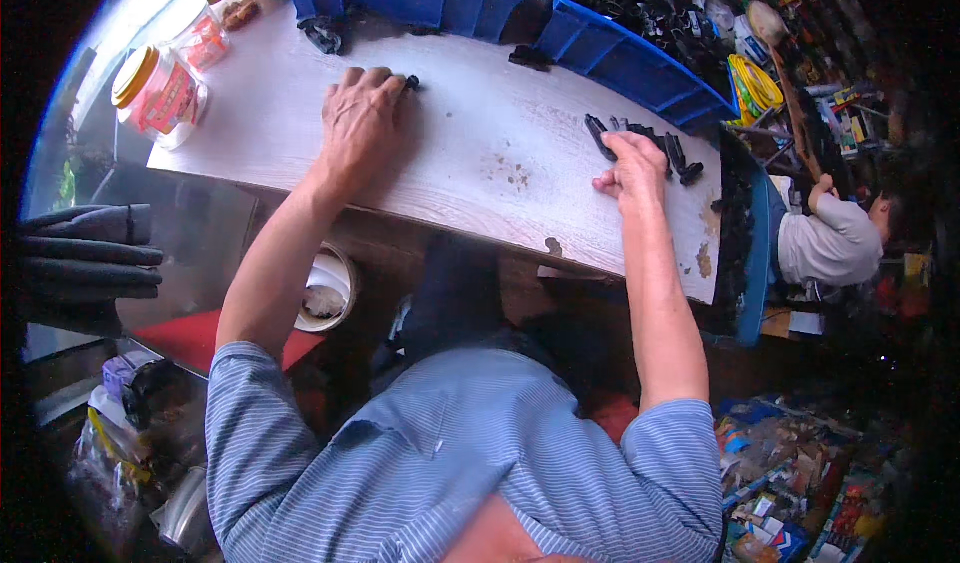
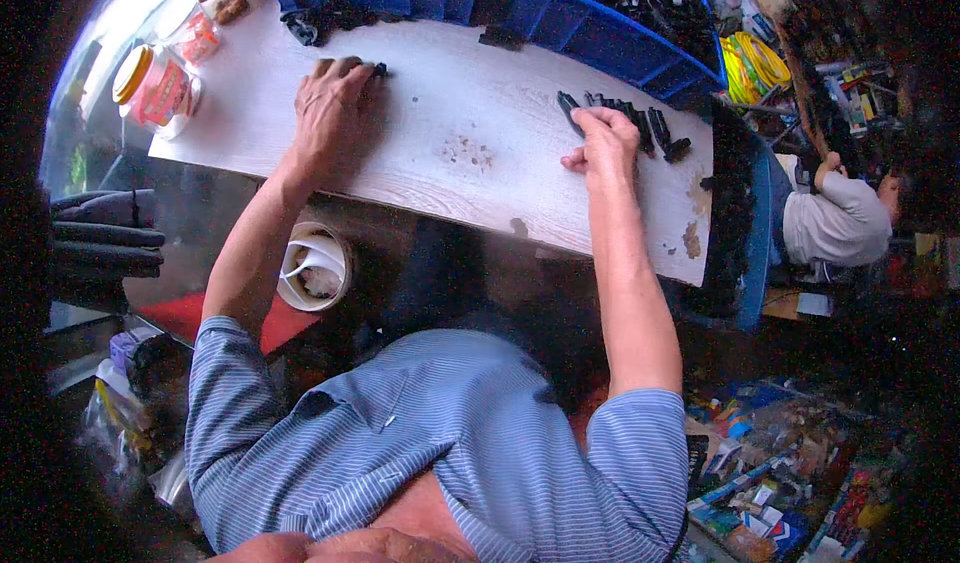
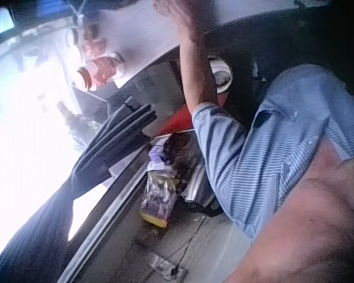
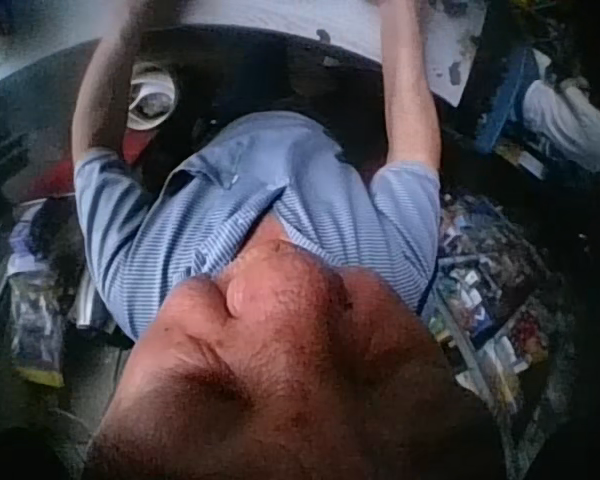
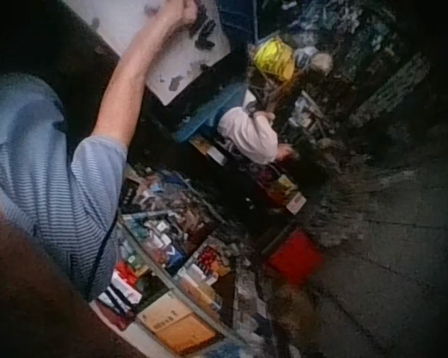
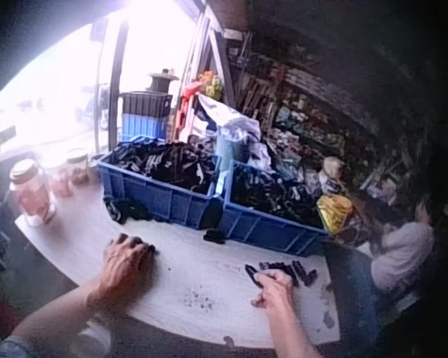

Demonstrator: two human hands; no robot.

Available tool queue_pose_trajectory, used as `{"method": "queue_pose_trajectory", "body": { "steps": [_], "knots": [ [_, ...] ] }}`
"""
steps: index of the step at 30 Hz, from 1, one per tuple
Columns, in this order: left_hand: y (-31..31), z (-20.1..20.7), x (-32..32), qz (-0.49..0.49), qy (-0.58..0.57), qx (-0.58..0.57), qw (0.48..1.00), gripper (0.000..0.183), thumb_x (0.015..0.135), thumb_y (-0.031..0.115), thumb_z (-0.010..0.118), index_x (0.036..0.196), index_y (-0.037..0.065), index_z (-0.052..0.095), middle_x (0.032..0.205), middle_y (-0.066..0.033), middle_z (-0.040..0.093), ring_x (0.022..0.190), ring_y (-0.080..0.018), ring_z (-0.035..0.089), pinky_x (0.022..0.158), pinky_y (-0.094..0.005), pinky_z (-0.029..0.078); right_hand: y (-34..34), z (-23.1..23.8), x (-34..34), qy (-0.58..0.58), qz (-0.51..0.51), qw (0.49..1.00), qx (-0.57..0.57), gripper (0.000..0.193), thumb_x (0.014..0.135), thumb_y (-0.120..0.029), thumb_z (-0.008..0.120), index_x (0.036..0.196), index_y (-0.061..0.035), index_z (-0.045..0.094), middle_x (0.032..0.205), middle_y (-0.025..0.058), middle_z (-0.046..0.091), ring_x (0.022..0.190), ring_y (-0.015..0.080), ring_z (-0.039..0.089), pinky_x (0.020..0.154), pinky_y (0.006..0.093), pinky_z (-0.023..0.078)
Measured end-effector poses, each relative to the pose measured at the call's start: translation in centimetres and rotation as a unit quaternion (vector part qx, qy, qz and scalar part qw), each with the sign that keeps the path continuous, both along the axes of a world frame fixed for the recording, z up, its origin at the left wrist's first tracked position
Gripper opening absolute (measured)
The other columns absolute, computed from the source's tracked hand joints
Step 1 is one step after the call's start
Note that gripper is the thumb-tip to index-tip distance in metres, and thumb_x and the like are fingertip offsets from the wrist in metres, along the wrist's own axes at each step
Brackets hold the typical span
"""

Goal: The person assembles plastic components by repeatedly picking up small parts from the desk, fitting them together by hand, and placing the assembled components on the desk.

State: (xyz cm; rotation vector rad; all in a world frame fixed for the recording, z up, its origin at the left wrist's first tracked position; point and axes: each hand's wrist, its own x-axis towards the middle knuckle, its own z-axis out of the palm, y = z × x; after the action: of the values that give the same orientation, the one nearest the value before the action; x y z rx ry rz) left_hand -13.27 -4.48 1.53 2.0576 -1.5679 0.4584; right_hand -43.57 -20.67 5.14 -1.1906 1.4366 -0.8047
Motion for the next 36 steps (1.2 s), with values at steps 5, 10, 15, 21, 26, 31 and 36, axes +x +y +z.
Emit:
{"method": "queue_pose_trajectory", "body": {
  "steps": [5,10,15,21,26,31,36],
  "knots": [
    [-1.1,0.3,-1.9,-0.060,0.022,0.065,0.996,0.033,0.086,0.022,0.069,0.118,0.015,0.069,0.121,-0.0097,0.065,0.115,-0.0334,0.056,0.093,-0.0469,0.047,-0.8,0.9,0.8,-0.019,-0.021,1.000,0.008,0.026,0.086,-0.016,0.075,0.106,-0.0046,0.064,0.052,-0.0005,0.043,0.041,0.0135,0.050,0.048,0.0400,0.060],
    [-2.4,0.2,-7.7,-0.206,0.045,0.080,0.974,0.035,0.086,0.025,0.069,0.121,0.019,0.069,0.126,-0.0082,0.061,0.118,-0.0317,0.054,0.095,-0.0471,0.046,-2.2,0.7,5.2,-0.009,0.055,0.998,-0.004,0.042,0.081,-0.017,0.077,0.119,-0.0042,0.064,0.077,0.0131,0.061,0.044,0.0171,0.053,0.043,0.0373,0.058],
    [-2.7,0.3,-7.7,-0.197,0.067,0.075,0.975,0.032,0.086,0.026,0.070,0.117,0.018,0.070,0.124,-0.0057,0.064,0.117,-0.0294,0.056,0.094,-0.0442,0.047,-3.4,0.5,10.1,0.079,0.119,0.984,-0.108,0.052,0.084,-0.022,0.077,0.131,-0.0063,0.062,0.102,0.0175,0.068,0.044,0.0160,0.055,0.045,0.0347,0.057],
    [-3.3,-0.8,-7.2,-0.188,0.119,-0.004,0.975,0.022,0.085,0.023,0.069,0.104,0.014,0.072,0.106,-0.0037,0.068,0.108,-0.0285,0.059,0.090,-0.0435,0.046,-4.4,-0.4,12.9,0.177,0.129,0.964,-0.152,0.045,0.083,-0.027,0.077,0.124,-0.0088,0.069,0.090,0.0125,0.070,0.047,0.0162,0.057,0.042,0.0326,0.055],
    [-3.3,-0.6,-6.9,-0.190,0.113,0.030,0.975,0.025,0.083,0.023,0.073,0.107,0.015,0.073,0.113,-0.0048,0.069,0.109,-0.0285,0.060,0.092,-0.0427,0.050,-4.7,-0.8,12.7,0.176,0.135,0.963,-0.156,0.039,0.083,-0.026,0.078,0.116,-0.0063,0.071,0.073,0.0069,0.064,0.047,0.0146,0.055,0.042,0.0323,0.054],
    [-3.1,-0.4,-7.0,-0.197,0.103,0.030,0.975,0.025,0.081,0.024,0.074,0.105,0.016,0.074,0.115,-0.0042,0.068,0.109,-0.0281,0.060,0.091,-0.0428,0.050,-4.9,-0.7,11.2,0.170,0.176,0.968,-0.047,0.027,0.084,-0.024,0.079,0.100,-0.0044,0.069,0.067,0.0034,0.058,0.045,0.0109,0.050,0.040,0.0327,0.052],
    [-3.0,-0.7,-6.9,-0.197,0.098,0.020,0.975,0.025,0.080,0.023,0.075,0.105,0.018,0.074,0.114,-0.0042,0.068,0.108,-0.0278,0.060,0.091,-0.0423,0.050,-4.0,-0.2,9.5,0.116,0.197,0.974,0.008,0.026,0.085,-0.024,0.079,0.099,-0.0050,0.068,0.064,0.0014,0.054,0.043,0.0098,0.048,0.040,0.0328,0.052]
  ]
}}
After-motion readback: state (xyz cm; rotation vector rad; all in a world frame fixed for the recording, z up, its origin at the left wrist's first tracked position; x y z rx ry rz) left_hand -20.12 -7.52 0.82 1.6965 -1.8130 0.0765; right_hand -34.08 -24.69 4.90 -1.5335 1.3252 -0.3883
